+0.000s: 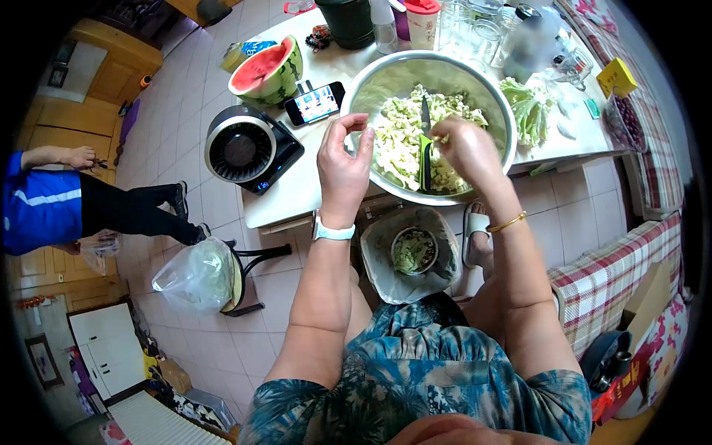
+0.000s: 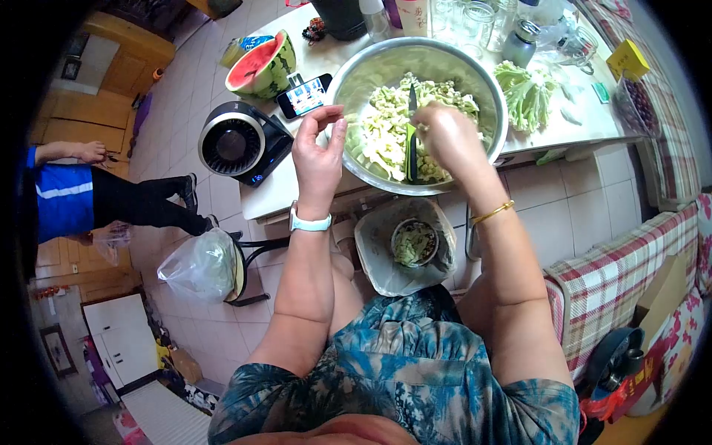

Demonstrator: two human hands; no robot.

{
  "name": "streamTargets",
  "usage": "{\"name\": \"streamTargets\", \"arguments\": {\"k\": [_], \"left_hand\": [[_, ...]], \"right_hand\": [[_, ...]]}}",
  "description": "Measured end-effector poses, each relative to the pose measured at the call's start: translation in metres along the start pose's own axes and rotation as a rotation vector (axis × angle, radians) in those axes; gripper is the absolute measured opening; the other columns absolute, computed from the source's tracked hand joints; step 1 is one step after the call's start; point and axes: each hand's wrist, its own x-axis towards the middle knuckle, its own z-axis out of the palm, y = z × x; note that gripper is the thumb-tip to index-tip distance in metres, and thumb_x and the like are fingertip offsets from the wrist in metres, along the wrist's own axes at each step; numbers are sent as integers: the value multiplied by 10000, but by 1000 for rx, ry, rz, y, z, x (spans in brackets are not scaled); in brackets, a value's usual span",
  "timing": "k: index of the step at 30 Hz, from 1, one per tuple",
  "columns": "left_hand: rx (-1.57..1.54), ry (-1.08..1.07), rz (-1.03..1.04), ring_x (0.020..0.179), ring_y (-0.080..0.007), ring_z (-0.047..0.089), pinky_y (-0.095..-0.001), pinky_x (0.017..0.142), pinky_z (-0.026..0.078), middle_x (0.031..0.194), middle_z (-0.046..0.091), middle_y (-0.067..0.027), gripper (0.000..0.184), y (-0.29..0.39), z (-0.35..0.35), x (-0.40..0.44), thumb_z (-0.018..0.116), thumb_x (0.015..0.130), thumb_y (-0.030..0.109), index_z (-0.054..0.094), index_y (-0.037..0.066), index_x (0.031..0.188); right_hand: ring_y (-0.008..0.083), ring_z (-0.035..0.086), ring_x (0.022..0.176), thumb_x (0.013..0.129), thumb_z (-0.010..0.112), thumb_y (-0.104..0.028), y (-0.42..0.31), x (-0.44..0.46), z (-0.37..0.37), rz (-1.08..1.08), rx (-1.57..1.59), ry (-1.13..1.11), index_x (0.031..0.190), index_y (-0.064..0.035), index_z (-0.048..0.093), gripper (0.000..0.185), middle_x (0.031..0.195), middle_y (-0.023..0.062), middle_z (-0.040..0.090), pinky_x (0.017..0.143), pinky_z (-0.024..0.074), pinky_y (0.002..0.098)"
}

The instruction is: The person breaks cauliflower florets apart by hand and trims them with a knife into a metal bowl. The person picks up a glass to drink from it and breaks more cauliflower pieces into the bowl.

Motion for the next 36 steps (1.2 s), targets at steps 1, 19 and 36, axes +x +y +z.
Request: {"name": "streamTargets", "arguments": {"k": [1,19,36], "left_hand": [[-9,40,20,955,-266,719,-371,871,557,1035,730,-146,171,5,1,1,739,933,38,692,-12,1090],[191,-66,-30,805,-237,694,-326,789,542,916,732,-109,148,11,-12,-8,743,977,131,735,-11,1017],[221,-194,258,1007,-354,672,-429,906,518,1044,728,-147,133,16,17,-3,732,946,115,724,11,1030]], "right_hand": [[354,724,959,826,766,-67,-7,-1,9,-18,15,-113,1003,-83,783,179,1021,136,737,860,576,451],[238,710,788,857,726,-89,-31,14,10,29,257,-285,980,20,726,164,847,156,708,745,562,369],[330,710,983,845,757,-11,-47,6,-26,-345,174,142,1199,-61,703,361,1094,129,689,844,589,419]]}}
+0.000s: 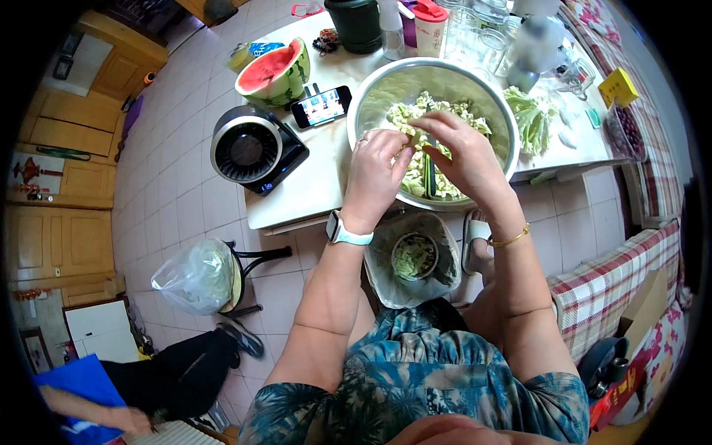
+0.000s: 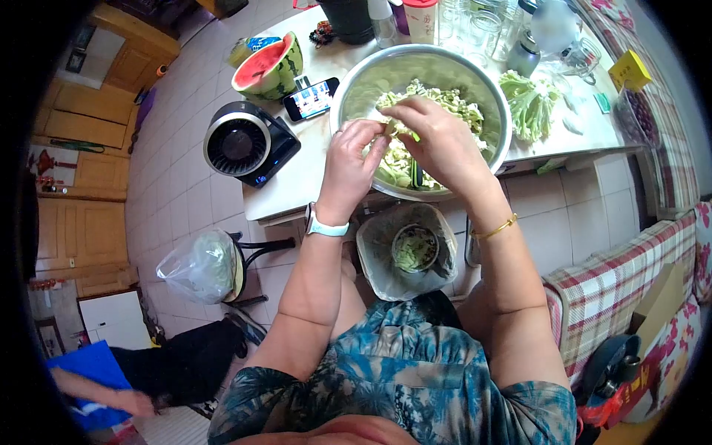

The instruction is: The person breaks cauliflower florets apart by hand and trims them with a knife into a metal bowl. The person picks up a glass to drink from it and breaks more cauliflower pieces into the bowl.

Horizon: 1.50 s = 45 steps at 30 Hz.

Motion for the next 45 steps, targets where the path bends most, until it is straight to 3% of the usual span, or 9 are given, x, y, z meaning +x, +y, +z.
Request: {"name": "streamTargets", "arguments": {"k": [5,14,26,32,35,38,41,42,45], "left_hand": [[-23,-68,-6,1000,-349,661,-448,887,506,1006,707,-128,128,4,4,0,747,924,116,707,16,992],[187,-180,108,1106,-291,636,-451,963,493,1081,697,-59,140,6,4,1,793,874,154,733,86,980],[272,-157,138,1045,-301,638,-434,890,518,1059,675,-80,114,7,10,4,745,917,157,711,61,969],[241,-58,89,991,-324,658,-446,863,515,967,691,-111,136,13,7,8,727,933,165,700,32,932],[114,38,-34,917,-352,662,-448,829,523,937,703,-135,155,20,15,8,698,977,174,716,20,966],[-25,129,-137,878,-295,682,-408,796,532,949,735,-110,214,20,19,8,640,1055,195,733,4,1028],[-548,48,-540,1004,-117,680,-286,820,538,1059,741,-52,315,10,17,5,565,1123,262,742,2,1122],[-544,53,-542,1004,-117,680,-286,820,538,1059,741,-52,315,12,15,6,565,1123,262,742,2,1122],[-991,3,-676,1083,-157,698,-305,885,569,1218,716,-103,330,14,8,9,533,1131,269,669,6,1277]], "right_hand": [[351,672,874,859,751,-64,18,-10,4,21,-24,-88,971,-41,718,119,877,129,650,757,555,459],[356,663,895,874,745,-91,18,-20,4,103,-37,-246,892,-23,638,128,876,143,641,783,537,468],[337,664,910,898,723,-103,24,-28,14,61,-162,-197,870,-29,628,124,883,135,629,775,556,459],[335,674,831,908,711,-119,12,-23,24,4,-212,31,841,-39,595,156,836,136,637,694,557,458],[336,667,747,916,715,-138,5,-18,26,73,-229,116,827,-54,591,175,768,131,625,652,550,456],[336,667,701,949,700,-174,6,-6,17,91,-269,213,819,-64,593,201,733,136,625,631,544,447],[349,699,731,1013,652,-237,27,-3,-11,253,-279,288,867,-25,657,257,804,168,703,634,538,459],[300,719,704,1010,672,-245,27,-3,-24,422,-46,116,913,12,709,277,794,161,724,641,538,424],[164,708,706,969,721,-187,1,-7,-53,483,498,-364,994,41,755,232,748,142,716,674,551,352]]}}
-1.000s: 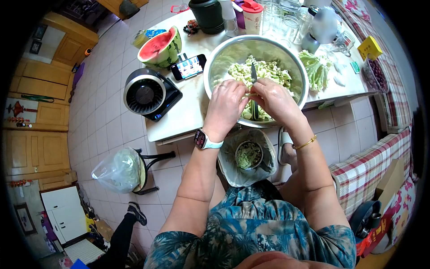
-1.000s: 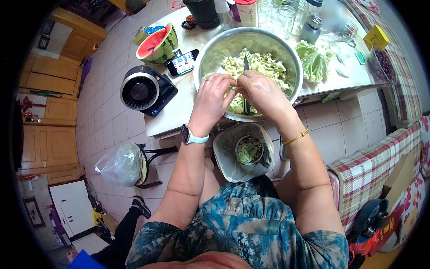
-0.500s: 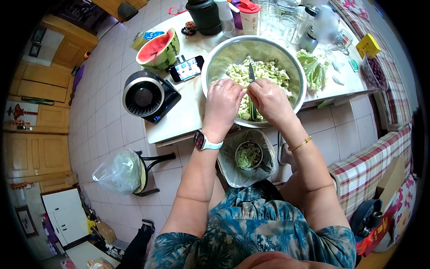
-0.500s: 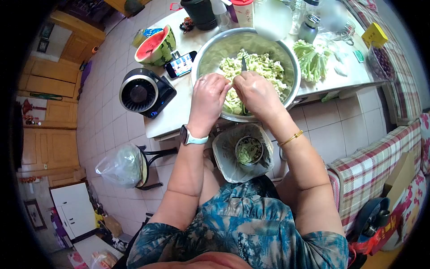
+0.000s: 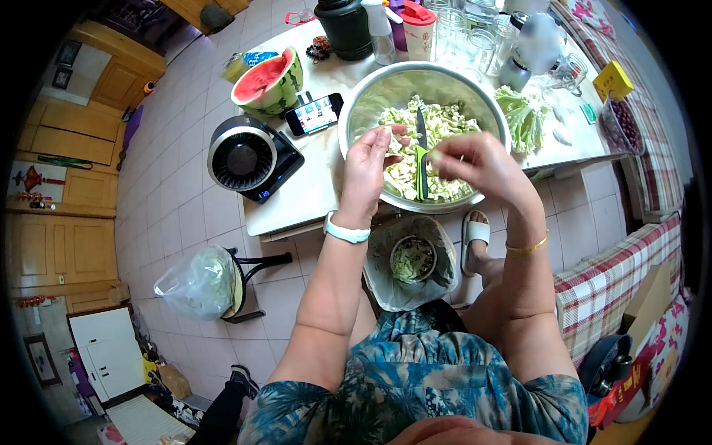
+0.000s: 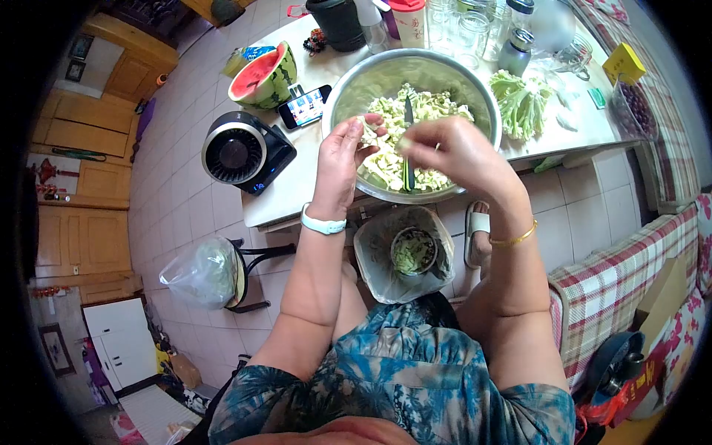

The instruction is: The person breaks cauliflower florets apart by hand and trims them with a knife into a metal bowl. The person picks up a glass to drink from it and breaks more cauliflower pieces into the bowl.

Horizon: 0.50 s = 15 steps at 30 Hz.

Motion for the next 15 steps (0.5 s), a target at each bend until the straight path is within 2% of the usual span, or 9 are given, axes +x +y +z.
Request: {"name": "streamTargets", "arguments": {"k": [1,3,5,7,9,11,13,14,15], "left_hand": [[-1,1,0,1083,-157,698,-305,885,569,1218,716,-103,330,1,-2,1,533,1131,269,669,6,1277],[-243,-97,-136,1112,-185,705,-312,889,578,1251,713,-127,334,1,-4,3,520,1134,267,650,10,1302],[-279,-101,-150,1098,-185,708,-301,880,579,1256,714,-132,328,1,-5,3,526,1131,265,649,13,1301],[-348,-115,-180,1069,-184,713,-279,862,582,1265,716,-141,317,1,-4,3,538,1125,259,648,18,1299],[-254,-89,-167,1031,-156,706,-257,842,569,1239,729,-127,314,3,-3,2,581,1106,244,636,17,1317],[-162,-63,-155,992,-127,700,-236,822,556,1213,743,-113,326,1,-4,1,623,1087,228,624,16,1334],[-26,-119,-11,1018,-133,698,-254,871,561,1184,742,-143,409,-2,-2,3,705,1034,140,561,-41,1371],[-56,-128,-78,1069,-147,697,-258,904,558,1180,744,-149,522,0,0,2,742,1002,110,493,-62,1427],[-65,-155,-102,1113,-164,695,-271,929,558,1191,743,-152,531,1,0,1,739,1003,105,482,-61,1437]], "right_hand": [[208,730,722,922,749,-150,-12,-5,0,-58,-91,-129,1002,22,768,191,788,157,739,696,565,356],[180,727,715,913,783,-135,-16,-13,13,-170,-172,-298,1018,26,762,193,814,117,759,695,576,334],[257,741,719,868,813,-164,-27,-15,23,-179,-297,-504,1019,-11,780,218,826,141,766,698,578,365],[297,735,723,857,817,-183,-32,-19,27,-166,-246,-547,1002,-34,789,210,824,149,760,703,577,386],[297,736,726,854,821,-179,-36,-19,27,-105,-353,-398,1001,-33,785,210,831,147,759,703,577,386],[340,729,745,858,793,-171,-21,-12,29,-153,-297,1,1041,-72,781,209,864,140,753,712,575,421],[337,720,768,869,779,-113,-17,0,29,-216,-304,280,1079,-78,762,214,901,120,725,699,574,407],[339,706,784,864,774,-77,-6,5,30,-264,-321,322,1066,-63,738,206,929,106,694,697,570,403],[339,704,792,857,780,-99,10,10,30,-314,-376,301,1040,-53,732,195,915,118,704,710,570,416]]}}
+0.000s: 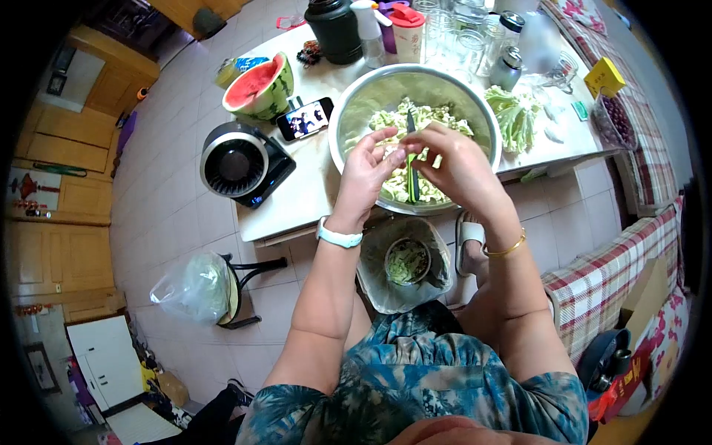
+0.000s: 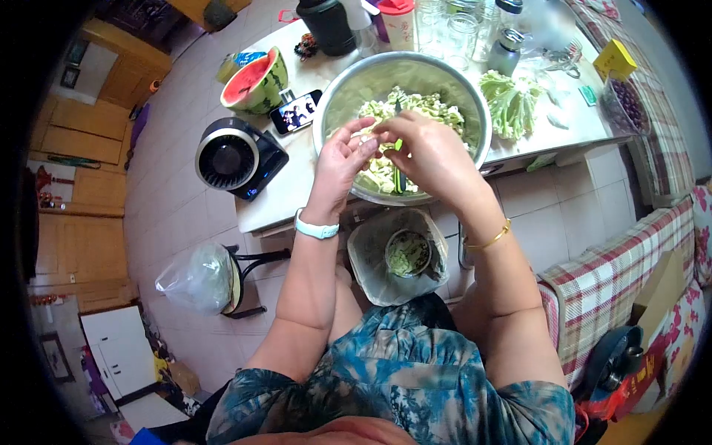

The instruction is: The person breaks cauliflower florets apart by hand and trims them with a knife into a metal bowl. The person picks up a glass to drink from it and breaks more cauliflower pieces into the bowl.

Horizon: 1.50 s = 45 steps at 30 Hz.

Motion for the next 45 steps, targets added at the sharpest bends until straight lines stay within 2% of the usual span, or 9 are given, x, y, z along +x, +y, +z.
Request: {"name": "streamTargets", "arguments": {"k": [2,3,12,16,26,29,36,40,45], "left_hand": [[61,-43,26,1115,-167,692,-271,921,559,1197,737,-153,539,-1,0,-1,745,997,102,484,-53,1442],[86,-41,56,973,-63,666,-183,795,494,1173,757,-75,551,-4,0,-1,760,1000,190,526,17,1469],[348,212,256,977,-121,700,-232,786,519,1193,750,-89,344,-10,-23,-3,658,1065,198,608,-10,1335],[337,272,326,925,-114,690,-232,769,513,1151,760,-93,296,-9,-30,-5,647,1070,170,627,-18,1297],[340,264,292,955,-117,694,-238,801,540,1117,752,-94,254,-10,-33,-8,647,1067,134,642,-22,1268],[339,230,300,1006,-141,698,-294,912,583,1116,733,-123,233,-11,-34,-9,622,1074,98,640,-55,1249],[336,223,293,1007,-136,696,-287,896,585,1114,730,-117,229,-11,-37,-10,628,1071,95,648,-53,1245],[353,232,282,1004,-125,693,-281,883,583,1121,735,-112,230,-12,-37,-9,635,1067,92,653,-48,1248],[624,290,281,1025,-177,712,-324,896,575,1161,745,-100,241,1,-32,-15,700,1001,76,692,3,1230]], "right_hand": [[346,705,808,850,783,-116,5,1,4,-30,0,-44,1026,-53,734,193,870,129,698,723,568,429],[352,713,810,870,781,-142,6,1,5,20,-8,-65,1013,-49,743,175,840,146,710,728,567,434],[377,729,859,901,754,-186,48,1,-32,395,-355,-34,952,-31,749,163,907,174,753,791,577,462],[362,732,955,855,769,-137,65,-3,-6,239,-385,110,997,-67,775,158,1013,157,764,856,584,468],[383,736,891,857,716,-153,37,1,83,190,-286,-527,992,-87,791,168,935,184,763,810,580,476],[382,733,898,870,718,-160,39,0,89,193,-230,-493,1006,-93,793,169,949,184,764,817,576,471],[376,732,911,911,708,-173,53,3,89,182,-92,-718,1021,-54,789,181,958,194,765,849,566,457],[372,727,886,902,721,-141,53,2,88,170,-69,-676,1016,-34,782,168,937,192,759,832,567,445],[341,728,890,845,766,-83,28,17,56,277,-5,-294,955,-36,773,120,934,154,767,877,565,425]]}}
